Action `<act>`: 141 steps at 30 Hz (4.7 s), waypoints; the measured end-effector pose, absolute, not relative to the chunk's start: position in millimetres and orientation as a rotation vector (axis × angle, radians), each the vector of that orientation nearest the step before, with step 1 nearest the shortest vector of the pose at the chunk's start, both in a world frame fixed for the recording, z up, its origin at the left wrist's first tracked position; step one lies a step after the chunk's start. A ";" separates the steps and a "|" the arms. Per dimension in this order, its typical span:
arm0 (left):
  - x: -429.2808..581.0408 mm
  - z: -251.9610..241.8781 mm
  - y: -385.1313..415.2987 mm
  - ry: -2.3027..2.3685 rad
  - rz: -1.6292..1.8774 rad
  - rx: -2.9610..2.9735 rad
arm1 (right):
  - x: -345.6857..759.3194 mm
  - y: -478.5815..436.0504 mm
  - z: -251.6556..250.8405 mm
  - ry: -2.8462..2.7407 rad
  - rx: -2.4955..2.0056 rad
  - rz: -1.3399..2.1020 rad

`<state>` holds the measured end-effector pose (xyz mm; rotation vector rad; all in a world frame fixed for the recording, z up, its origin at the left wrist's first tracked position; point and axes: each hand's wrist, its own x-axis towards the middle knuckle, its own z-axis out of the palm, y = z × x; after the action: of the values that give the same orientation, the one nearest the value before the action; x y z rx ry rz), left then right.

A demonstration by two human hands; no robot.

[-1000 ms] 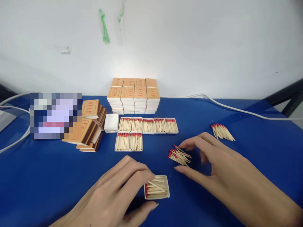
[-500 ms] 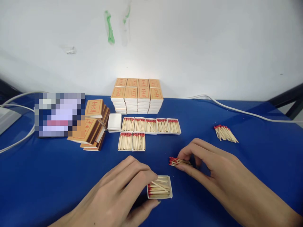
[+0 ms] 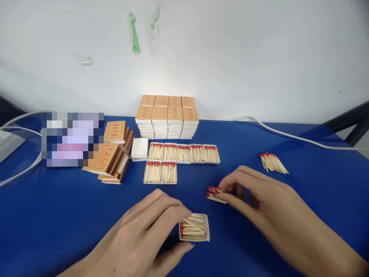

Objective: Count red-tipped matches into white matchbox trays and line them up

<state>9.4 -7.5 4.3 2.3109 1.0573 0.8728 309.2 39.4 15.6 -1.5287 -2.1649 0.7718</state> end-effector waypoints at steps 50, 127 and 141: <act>3.9 0.3 -6.5 1.034 0.897 2.128 | 280.2 21.8 23.1 -2.346 -1.110 0.820; -0.7 9.3 -4.2 0.974 0.569 2.880 | 306.4 50.2 4.4 -2.188 -1.551 0.487; -6.9 -2.0 -18.9 1.067 0.608 2.837 | 319.5 49.3 24.9 -2.323 -1.544 0.838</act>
<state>-6.9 -18.9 -2.0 2.8374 1.0666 0.6081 319.5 49.3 24.9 -1.5440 -2.3228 0.8383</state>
